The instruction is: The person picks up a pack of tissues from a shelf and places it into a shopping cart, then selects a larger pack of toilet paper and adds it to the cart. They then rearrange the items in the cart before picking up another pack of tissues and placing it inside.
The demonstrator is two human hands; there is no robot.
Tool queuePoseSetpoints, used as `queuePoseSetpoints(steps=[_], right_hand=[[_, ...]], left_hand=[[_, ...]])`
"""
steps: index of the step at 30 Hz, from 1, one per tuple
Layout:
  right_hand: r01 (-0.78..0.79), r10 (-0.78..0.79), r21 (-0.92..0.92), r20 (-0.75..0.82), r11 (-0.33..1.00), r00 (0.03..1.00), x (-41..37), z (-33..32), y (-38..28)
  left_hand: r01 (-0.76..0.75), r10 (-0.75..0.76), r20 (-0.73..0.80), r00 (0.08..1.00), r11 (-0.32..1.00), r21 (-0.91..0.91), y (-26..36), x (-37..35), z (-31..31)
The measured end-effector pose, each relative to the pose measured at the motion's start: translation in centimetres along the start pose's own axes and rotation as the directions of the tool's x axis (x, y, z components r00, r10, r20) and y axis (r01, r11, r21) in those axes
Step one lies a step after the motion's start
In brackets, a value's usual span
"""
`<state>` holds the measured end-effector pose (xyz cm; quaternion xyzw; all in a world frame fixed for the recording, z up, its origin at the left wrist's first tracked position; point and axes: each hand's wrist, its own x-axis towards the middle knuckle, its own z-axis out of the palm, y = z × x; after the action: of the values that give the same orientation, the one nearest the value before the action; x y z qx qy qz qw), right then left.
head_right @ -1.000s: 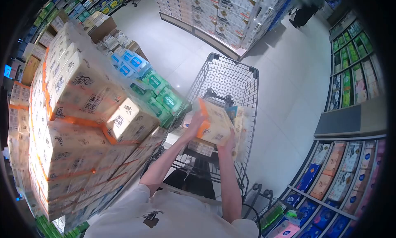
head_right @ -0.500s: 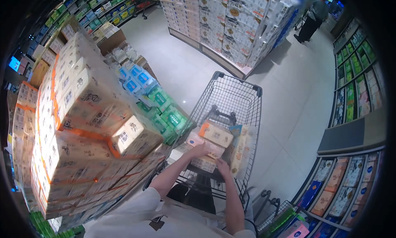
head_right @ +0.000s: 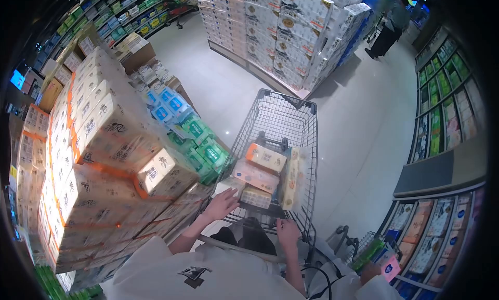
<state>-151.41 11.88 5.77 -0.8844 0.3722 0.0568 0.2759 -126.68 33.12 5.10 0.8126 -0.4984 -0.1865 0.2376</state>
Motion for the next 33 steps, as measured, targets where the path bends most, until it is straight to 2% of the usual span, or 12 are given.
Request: queuePoseSetpoints(steps=[3, 6, 9, 11, 12, 14, 21, 26, 29, 33], right_hand=[[-0.001, 0.0, -0.041, -0.024, 0.999, 1.0, 2.6, -0.8, 0.9], [-0.017, 0.022, 0.041, -0.121, 0.999, 0.992, 4.9, -1.5, 1.8], [0.038, -0.04, -0.017, -0.149, 0.999, 0.988, 7.7, -1.7, 3.3], [0.019, -0.024, -0.04, -0.133, 0.999, 0.991, 9.5, -1.6, 4.1], [0.031, -0.034, -0.027, -0.132, 0.999, 0.991, 10.4, -1.8, 4.5], [0.033, -0.032, 0.001, -0.102, 0.999, 0.994, 12.6, -2.2, 5.3], [0.037, -0.045, -0.079, -0.101, 0.996, 0.994, 18.5, -4.2, 6.0], [0.072, -0.085, -0.156, -0.078, 0.985, 0.993, 23.4, -5.3, 6.8], [0.11, -0.124, -0.13, -0.108, 0.985, 0.986, 26.3, -5.7, 7.0], [0.146, -0.155, -0.118, -0.075, 0.982, 0.985, 29.9, -7.9, 6.1]], left_hand=[[0.06, -0.059, -0.055, 0.997, 0.998, 0.024, 1.1, 2.3, 0.4], [0.081, -0.079, -0.109, 0.991, 0.997, 0.015, 2.0, 3.7, 0.5], [0.109, -0.106, -0.136, 0.985, 0.994, 0.018, 3.0, 5.8, 0.2], [0.132, -0.124, -0.105, 0.987, 0.988, 0.078, 2.8, 7.3, 0.5], [0.1, -0.085, -0.152, 0.985, 0.99, 0.098, 2.8, 7.8, 0.6], [0.126, -0.108, -0.158, 0.981, 0.986, 0.106, 2.7, 9.1, 1.1], [0.152, -0.121, -0.199, 0.972, 0.977, 0.15, 3.0, 13.2, 1.6], [0.215, -0.182, -0.226, 0.957, 0.968, 0.13, 3.0, 16.5, 1.7], [0.247, -0.212, -0.247, 0.945, 0.962, 0.118, 2.4, 18.4, 1.4], [0.302, -0.268, -0.266, 0.926, 0.949, 0.095, 1.8, 21.4, 1.2]])
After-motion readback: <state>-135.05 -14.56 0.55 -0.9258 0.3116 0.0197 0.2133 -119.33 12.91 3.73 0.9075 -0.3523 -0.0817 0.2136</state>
